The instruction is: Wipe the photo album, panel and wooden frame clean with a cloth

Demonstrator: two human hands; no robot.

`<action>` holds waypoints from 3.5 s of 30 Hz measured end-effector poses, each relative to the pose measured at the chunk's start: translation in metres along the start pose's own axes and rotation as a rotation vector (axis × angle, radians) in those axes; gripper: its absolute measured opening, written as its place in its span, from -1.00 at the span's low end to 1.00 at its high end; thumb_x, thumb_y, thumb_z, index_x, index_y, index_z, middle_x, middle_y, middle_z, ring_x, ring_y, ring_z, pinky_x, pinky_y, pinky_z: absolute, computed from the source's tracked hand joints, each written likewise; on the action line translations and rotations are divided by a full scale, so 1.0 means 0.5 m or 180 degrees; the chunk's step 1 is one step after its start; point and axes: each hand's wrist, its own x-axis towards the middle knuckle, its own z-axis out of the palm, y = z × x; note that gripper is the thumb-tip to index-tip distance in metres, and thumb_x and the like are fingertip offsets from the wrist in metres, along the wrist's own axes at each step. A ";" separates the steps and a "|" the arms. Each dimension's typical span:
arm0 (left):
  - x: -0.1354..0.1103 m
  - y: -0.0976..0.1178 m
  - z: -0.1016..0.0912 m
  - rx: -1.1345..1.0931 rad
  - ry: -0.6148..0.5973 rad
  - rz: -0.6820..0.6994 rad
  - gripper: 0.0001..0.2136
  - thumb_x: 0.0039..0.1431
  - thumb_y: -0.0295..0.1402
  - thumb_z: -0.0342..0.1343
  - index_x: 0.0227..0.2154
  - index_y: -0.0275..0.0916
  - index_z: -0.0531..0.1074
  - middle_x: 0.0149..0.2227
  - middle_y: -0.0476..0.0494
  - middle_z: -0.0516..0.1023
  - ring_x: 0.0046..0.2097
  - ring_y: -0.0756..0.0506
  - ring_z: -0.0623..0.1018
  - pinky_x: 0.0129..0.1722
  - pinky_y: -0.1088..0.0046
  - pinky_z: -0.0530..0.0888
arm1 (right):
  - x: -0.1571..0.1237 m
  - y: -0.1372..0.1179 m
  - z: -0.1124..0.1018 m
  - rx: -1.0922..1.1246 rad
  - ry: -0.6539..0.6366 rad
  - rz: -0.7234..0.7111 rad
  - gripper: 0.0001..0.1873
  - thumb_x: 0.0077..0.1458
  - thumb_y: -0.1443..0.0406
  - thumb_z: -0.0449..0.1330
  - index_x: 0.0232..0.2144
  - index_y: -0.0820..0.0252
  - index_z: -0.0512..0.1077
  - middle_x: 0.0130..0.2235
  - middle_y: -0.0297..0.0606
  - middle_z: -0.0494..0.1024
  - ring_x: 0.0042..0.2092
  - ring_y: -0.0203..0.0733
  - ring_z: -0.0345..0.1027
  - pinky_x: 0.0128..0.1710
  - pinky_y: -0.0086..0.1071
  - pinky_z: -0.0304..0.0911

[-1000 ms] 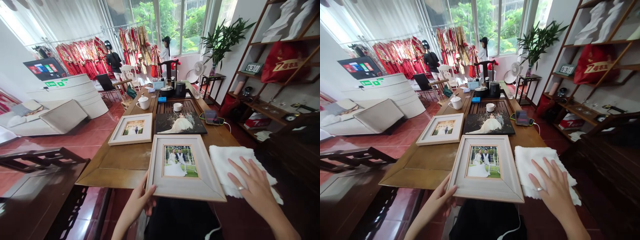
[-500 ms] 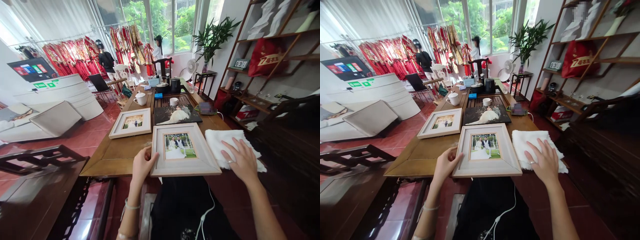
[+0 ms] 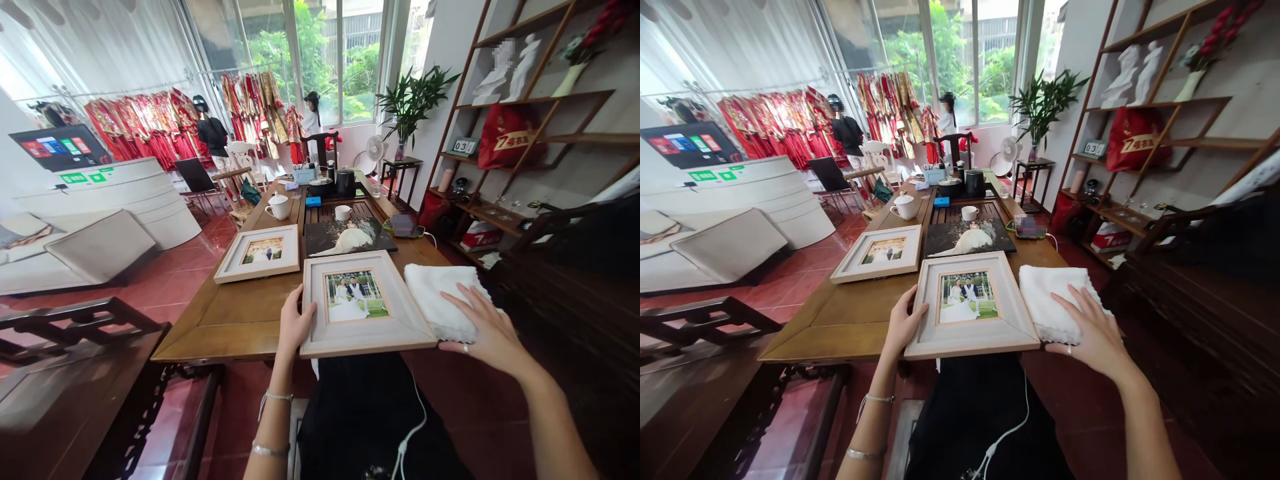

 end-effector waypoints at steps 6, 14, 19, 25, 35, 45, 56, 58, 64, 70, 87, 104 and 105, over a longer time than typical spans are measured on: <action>0.003 -0.011 0.001 0.0049 -0.0006 0.0138 -0.51 0.03 -0.33 0.12 0.08 -0.28 0.33 0.13 -0.30 0.39 0.15 -0.25 0.39 0.11 0.16 0.34 | -0.040 0.043 -0.015 0.0751 0.0176 -0.0288 -0.49 -0.03 0.19 0.12 0.04 -0.04 0.36 0.19 -0.24 0.32 0.19 0.10 0.15 0.10 0.02 0.16; 0.001 -0.003 -0.003 0.0351 0.0284 0.0503 -0.50 0.06 -0.28 0.10 0.09 -0.29 0.29 0.09 -0.36 0.36 0.13 -0.27 0.38 0.09 0.07 0.36 | -0.025 -0.009 -0.023 0.1292 0.1692 0.1459 -0.55 -0.07 0.30 0.05 -0.09 0.19 0.46 -0.23 -0.15 0.57 -0.23 0.01 0.46 -0.24 -0.21 0.35; -0.037 0.083 -0.007 0.0239 0.0300 0.0987 -0.60 0.11 -0.25 0.10 0.02 -0.22 0.36 0.12 -0.31 0.32 0.19 -0.26 0.30 0.19 0.06 0.22 | 0.018 -0.142 -0.057 0.1532 0.2700 0.0917 -0.60 -0.01 0.41 0.08 -0.08 0.24 0.46 -0.20 -0.08 0.55 -0.18 0.03 0.42 -0.16 -0.14 0.32; -0.113 0.172 0.020 -0.2069 -0.1085 -0.0373 -0.34 0.03 -0.01 0.13 0.17 -0.20 0.20 0.07 -0.31 0.44 0.02 -0.26 0.49 -0.06 0.24 0.46 | 0.011 -0.298 -0.095 0.1630 0.1857 -0.1371 -0.40 0.06 0.56 -0.02 0.11 0.04 0.34 -0.06 -0.15 0.53 -0.01 0.03 0.33 -0.10 -0.07 0.29; -0.102 0.173 -0.072 -0.1500 -0.0006 -0.0813 -0.40 -0.20 -0.20 0.30 -0.02 -0.28 0.39 -0.23 -0.17 0.60 -0.22 -0.24 0.59 -0.36 0.40 0.53 | 0.119 -0.187 -0.114 0.3031 0.0701 -0.0960 -0.66 0.21 0.07 0.02 -0.14 0.10 0.46 -0.13 -0.13 0.52 -0.08 -0.02 0.38 -0.06 -0.14 0.27; -0.102 0.104 -0.141 -0.1597 -0.0015 -0.1569 -0.38 -0.10 -0.27 0.22 0.10 -0.16 0.28 -0.13 -0.16 0.58 -0.23 -0.22 0.62 -0.39 0.36 0.55 | 0.340 -0.116 0.060 0.3024 -0.0124 0.0910 -0.61 -0.04 0.07 0.21 -0.20 0.15 0.41 -0.49 -0.35 0.50 -0.54 -0.24 0.31 -0.41 -0.31 0.26; -0.011 0.017 -0.182 0.0623 -0.0236 -0.0047 -0.45 -0.05 -0.20 0.14 0.07 -0.21 0.32 0.01 -0.23 0.48 0.06 -0.24 0.45 0.12 0.17 0.31 | 0.335 -0.102 0.118 0.3542 -0.0277 0.0884 -0.58 -0.11 0.00 0.25 -0.28 0.16 0.41 -0.43 -0.28 0.55 -0.42 -0.19 0.40 -0.42 -0.35 0.28; -0.005 0.019 -0.158 0.0986 -0.0182 0.0232 -0.48 0.02 -0.23 0.07 0.10 -0.18 0.31 0.02 -0.24 0.45 0.10 -0.23 0.42 0.15 0.15 0.27 | 0.334 -0.103 0.121 0.3545 -0.0290 0.0870 -0.59 -0.10 0.04 0.26 -0.26 0.16 0.41 -0.41 -0.26 0.57 -0.34 -0.14 0.44 -0.32 -0.31 0.31; 0.015 0.037 -0.085 0.1609 0.0044 0.0488 -0.60 0.14 -0.17 0.02 0.05 -0.08 0.39 -0.08 -0.24 0.44 0.01 -0.27 0.43 0.07 0.04 0.30 | 0.333 -0.109 0.126 0.3458 -0.0270 0.0921 -0.65 -0.07 0.13 0.23 -0.22 0.16 0.42 -0.38 -0.27 0.58 -0.29 -0.11 0.45 -0.26 -0.27 0.31; 0.089 0.066 -0.067 0.0810 0.0057 0.1249 -0.69 0.19 -0.35 -0.05 -0.07 -0.21 0.47 -0.12 -0.18 0.47 -0.09 -0.14 0.50 -0.03 0.35 0.40 | 0.328 -0.115 0.126 0.3453 -0.0182 0.1001 -0.69 -0.05 0.18 0.18 -0.23 0.17 0.44 -0.37 -0.25 0.59 -0.26 -0.07 0.45 -0.20 -0.22 0.29; 0.081 0.061 0.013 0.1922 -0.0444 0.0888 -0.41 0.15 -0.13 0.00 0.23 -0.17 0.12 0.21 -0.34 0.21 0.19 -0.38 0.23 0.13 0.00 0.18 | 0.317 -0.129 0.123 0.3509 -0.0034 0.1070 -0.60 -0.03 0.18 0.07 -0.14 0.18 0.44 -0.22 -0.16 0.58 -0.12 0.00 0.41 -0.12 -0.18 0.30; 0.101 0.073 0.022 0.1907 -0.0572 0.1448 -0.55 0.18 -0.36 -0.02 0.15 -0.20 0.23 -0.03 -0.21 0.42 0.03 -0.24 0.33 0.05 0.14 0.27 | 0.213 -0.157 0.060 0.2588 -0.0184 0.0129 -0.53 -0.01 0.39 0.06 -0.01 0.16 0.45 0.26 -0.15 0.20 0.28 0.00 0.02 0.27 -0.06 -0.09; 0.103 0.078 0.023 0.1904 -0.0620 0.1530 -0.55 0.18 -0.37 -0.02 0.16 -0.20 0.23 -0.03 -0.21 0.42 0.04 -0.23 0.33 0.06 0.14 0.26 | 0.211 -0.157 0.062 0.2588 -0.0129 0.0051 -0.56 0.00 0.40 0.06 -0.05 0.14 0.48 0.23 -0.17 0.25 0.27 -0.01 0.03 0.27 -0.05 -0.09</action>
